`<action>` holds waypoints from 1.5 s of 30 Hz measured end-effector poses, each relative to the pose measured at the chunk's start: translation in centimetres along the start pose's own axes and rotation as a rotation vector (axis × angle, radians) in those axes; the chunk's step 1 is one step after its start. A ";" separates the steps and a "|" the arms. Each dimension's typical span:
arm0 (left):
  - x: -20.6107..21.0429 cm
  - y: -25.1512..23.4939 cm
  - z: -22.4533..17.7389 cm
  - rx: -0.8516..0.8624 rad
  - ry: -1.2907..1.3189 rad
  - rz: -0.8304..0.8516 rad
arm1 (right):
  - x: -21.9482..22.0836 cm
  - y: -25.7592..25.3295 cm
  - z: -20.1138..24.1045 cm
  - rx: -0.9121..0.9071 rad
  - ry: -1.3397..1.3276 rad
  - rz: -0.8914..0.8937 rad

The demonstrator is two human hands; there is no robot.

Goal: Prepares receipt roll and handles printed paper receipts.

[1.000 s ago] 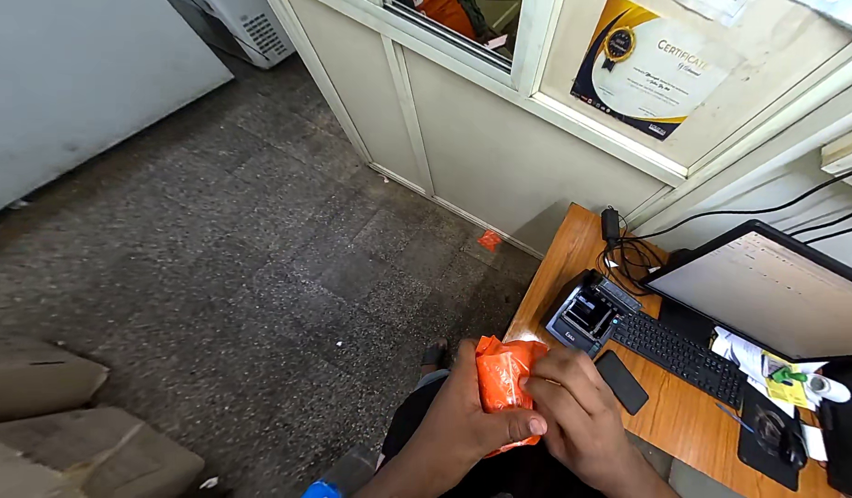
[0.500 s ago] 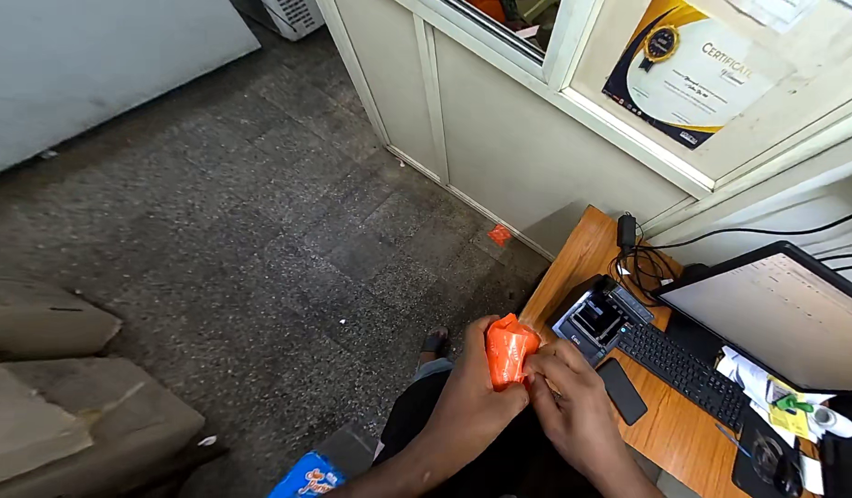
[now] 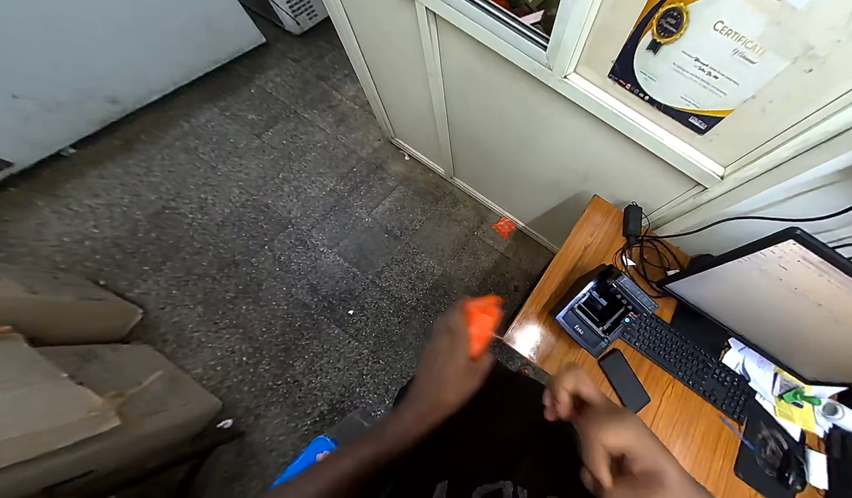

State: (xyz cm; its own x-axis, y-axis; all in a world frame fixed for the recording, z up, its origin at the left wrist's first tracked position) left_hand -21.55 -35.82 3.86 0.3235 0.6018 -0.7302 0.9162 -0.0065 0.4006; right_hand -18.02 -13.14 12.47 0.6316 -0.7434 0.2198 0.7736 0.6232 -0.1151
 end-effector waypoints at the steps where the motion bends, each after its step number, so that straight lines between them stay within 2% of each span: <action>1: 1.0 -0.7 3.6 -0.112 -0.011 0.021 | -1.0 0.8 2.6 -0.084 0.102 -0.029; 2: 2.1 -0.9 6.6 -0.175 -0.008 0.084 | -2.6 1.5 4.5 -0.143 0.201 -0.102; 4: 2.8 -0.4 7.8 -0.168 0.032 0.171 | -6.1 2.7 5.5 -0.143 0.360 -0.262; 6: 1.1 -0.6 5.1 -0.115 0.157 0.073 | -7.0 1.7 3.8 -0.071 0.416 -0.327; 8: -1.3 -1.5 1.8 -0.042 0.309 -0.022 | -4.9 -0.8 0.7 0.014 0.362 -0.316; 10: -2.7 -1.5 -1.2 0.069 0.491 -0.029 | -2.5 -3.4 -1.9 0.079 0.339 -0.380; 14: -3.3 -0.8 -4.9 0.301 0.875 0.114 | -1.9 -6.7 -3.2 0.102 0.220 -0.579; 17: -2.9 -0.8 -5.6 0.327 1.157 0.247 | -2.6 -7.0 -2.1 0.039 0.093 -0.663; 20: -2.1 -1.4 -5.9 0.342 1.290 0.343 | -2.9 -6.5 -1.2 -0.094 0.062 -0.675; 24: -1.9 -2.0 -6.0 0.359 1.241 0.311 | -3.7 -5.6 -0.4 -0.172 0.147 -0.653; 28: -2.0 -2.7 -5.6 0.328 1.129 0.210 | -5.0 -4.8 -1.2 -0.031 0.164 -0.683; 31: -1.5 -3.1 -5.8 0.292 1.076 0.185 | -5.3 -4.5 -2.7 0.121 -0.065 -0.662; 34: -0.7 -3.5 -6.2 0.212 1.066 0.142 | -5.6 -3.9 -4.0 0.173 -0.320 -0.641; 37: 0.1 -3.7 -6.9 0.155 0.977 0.145 | -5.8 -2.8 -5.1 0.144 -0.445 -0.604; 40: 1.3 -3.9 -7.9 0.171 0.900 0.187 | -6.1 -1.6 -6.0 0.146 -0.519 -0.592; 43: 2.7 -4.3 -8.3 0.169 0.871 0.223 | -6.9 0.2 -6.4 0.097 -0.528 -0.696; 45: 3.5 -4.6 -8.2 0.117 0.875 0.220 | -7.6 2.0 -6.5 -0.024 -0.520 -0.795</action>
State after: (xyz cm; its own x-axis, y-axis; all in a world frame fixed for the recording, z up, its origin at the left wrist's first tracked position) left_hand -26.61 -27.12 4.00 0.2430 0.9684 0.0567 0.8886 -0.2456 0.3873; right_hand -20.89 -7.82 4.32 -0.1783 -0.7428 0.6454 0.9714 -0.0285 0.2356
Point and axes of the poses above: each hand's wrist, its own y-axis away from the middle knuckle, its own x-axis out of the palm, z = x × y, the point moved 6 cm from there along -y, towards the middle knuckle, and after that the axes turned 15 degrees about -y, right-handed, at the moved point
